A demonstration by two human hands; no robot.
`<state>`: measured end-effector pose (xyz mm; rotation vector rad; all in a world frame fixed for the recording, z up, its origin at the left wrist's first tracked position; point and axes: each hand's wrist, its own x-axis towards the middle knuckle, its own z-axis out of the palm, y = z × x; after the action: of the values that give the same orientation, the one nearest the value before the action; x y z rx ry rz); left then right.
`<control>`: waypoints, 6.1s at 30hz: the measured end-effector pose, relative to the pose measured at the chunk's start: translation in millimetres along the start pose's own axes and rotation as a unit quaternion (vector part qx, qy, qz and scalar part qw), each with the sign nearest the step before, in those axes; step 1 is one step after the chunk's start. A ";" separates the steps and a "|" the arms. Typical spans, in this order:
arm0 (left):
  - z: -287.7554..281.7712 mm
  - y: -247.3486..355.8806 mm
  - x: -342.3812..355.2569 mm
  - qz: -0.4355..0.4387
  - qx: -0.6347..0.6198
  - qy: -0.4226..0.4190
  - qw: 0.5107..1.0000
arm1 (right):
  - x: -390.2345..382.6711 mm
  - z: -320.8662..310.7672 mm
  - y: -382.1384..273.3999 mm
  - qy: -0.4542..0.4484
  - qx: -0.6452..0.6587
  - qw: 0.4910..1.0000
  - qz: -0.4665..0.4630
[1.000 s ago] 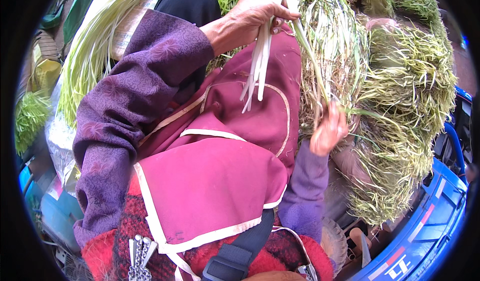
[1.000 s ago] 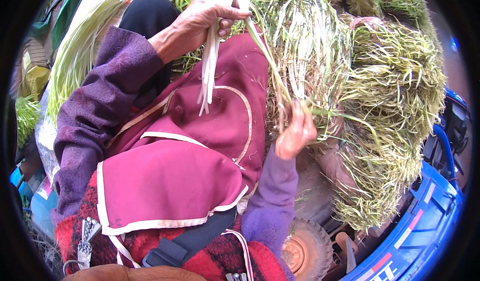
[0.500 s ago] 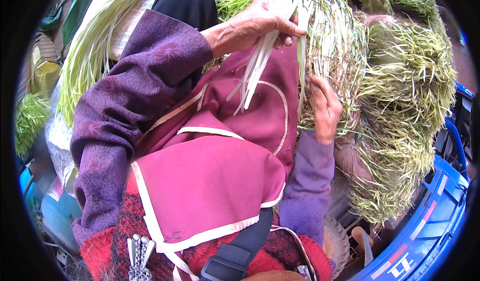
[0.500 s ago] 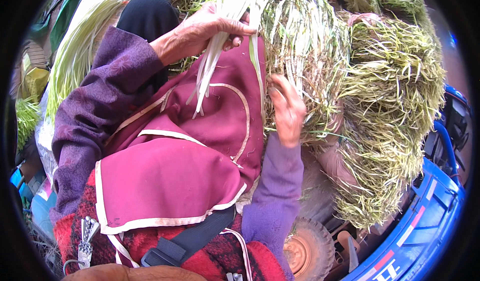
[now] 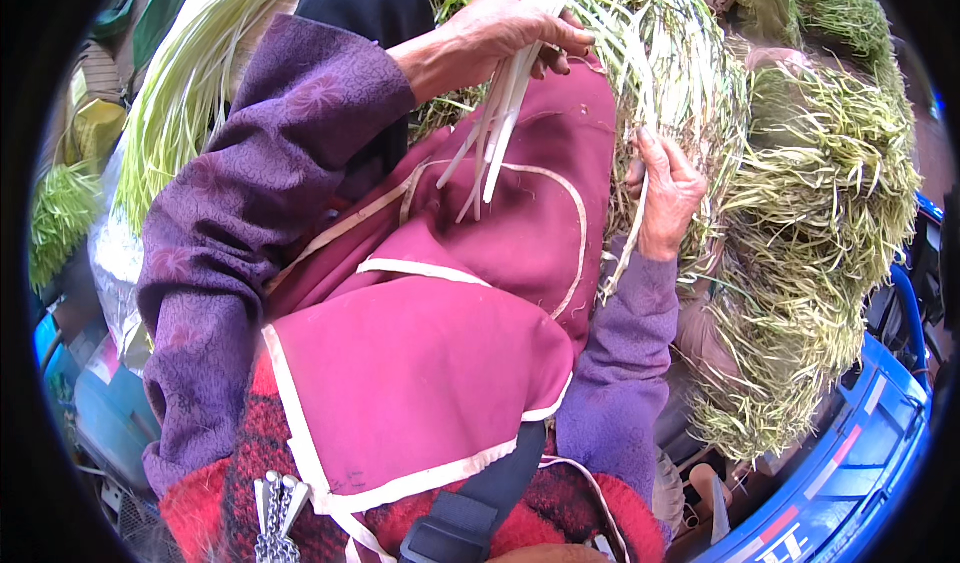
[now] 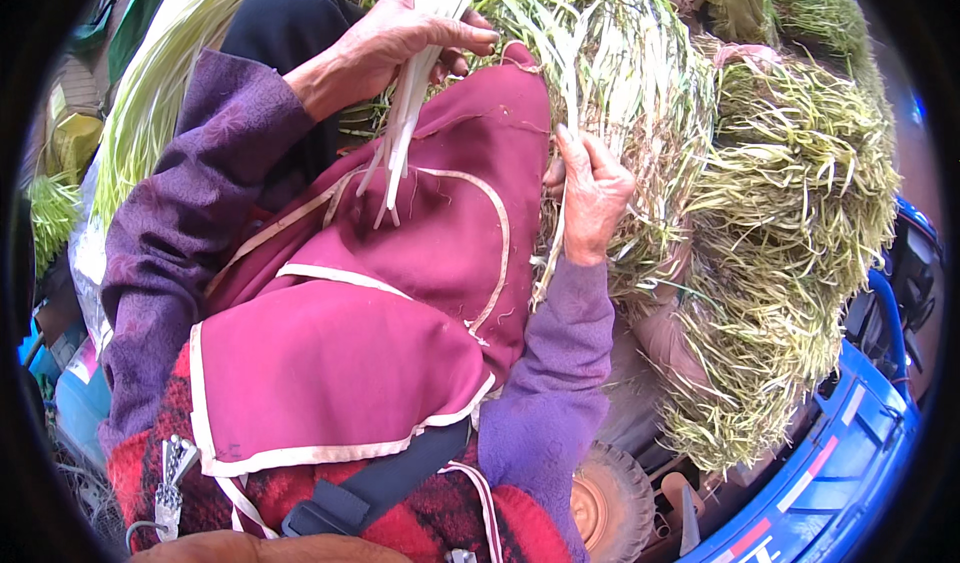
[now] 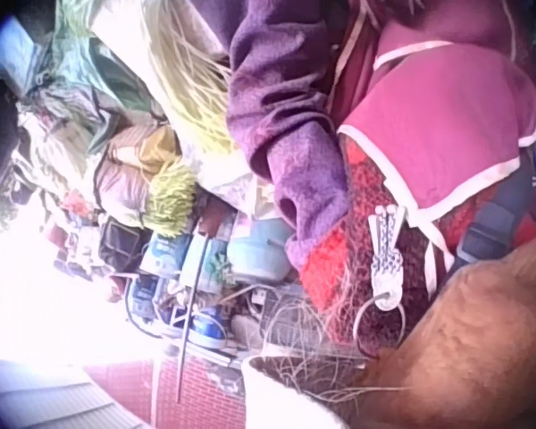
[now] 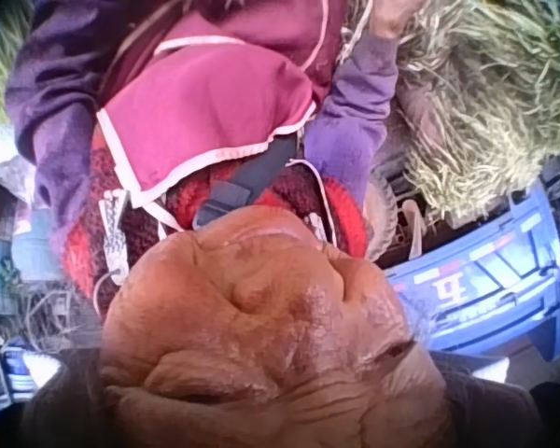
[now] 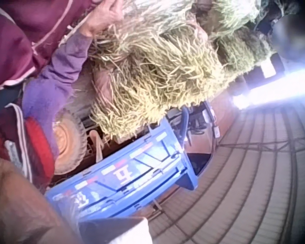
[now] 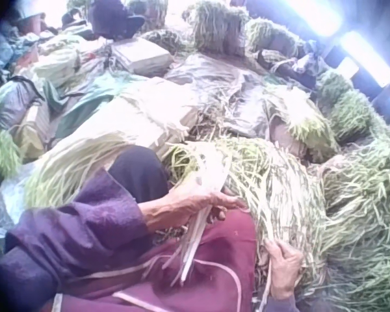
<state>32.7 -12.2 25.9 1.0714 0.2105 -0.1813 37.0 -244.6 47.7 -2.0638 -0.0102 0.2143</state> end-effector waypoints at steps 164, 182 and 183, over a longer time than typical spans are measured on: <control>44.0 -29.5 18.9 -0.057 -0.087 -0.118 0.987 | -53.5 -18.8 11.8 -0.010 -0.125 0.955 -0.270; 36.0 -23.5 12.6 0.019 -0.056 -0.060 0.996 | 9.4 5.9 -9.4 0.012 -0.179 0.908 -0.378; 36.1 -23.9 13.1 0.024 -0.070 -0.047 0.996 | 15.3 14.6 -11.9 0.000 -0.183 0.898 -0.399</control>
<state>42.4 -55.9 18.9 0.9249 0.1107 -0.1705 50.8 -224.6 49.0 -2.2455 -0.9455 -0.3224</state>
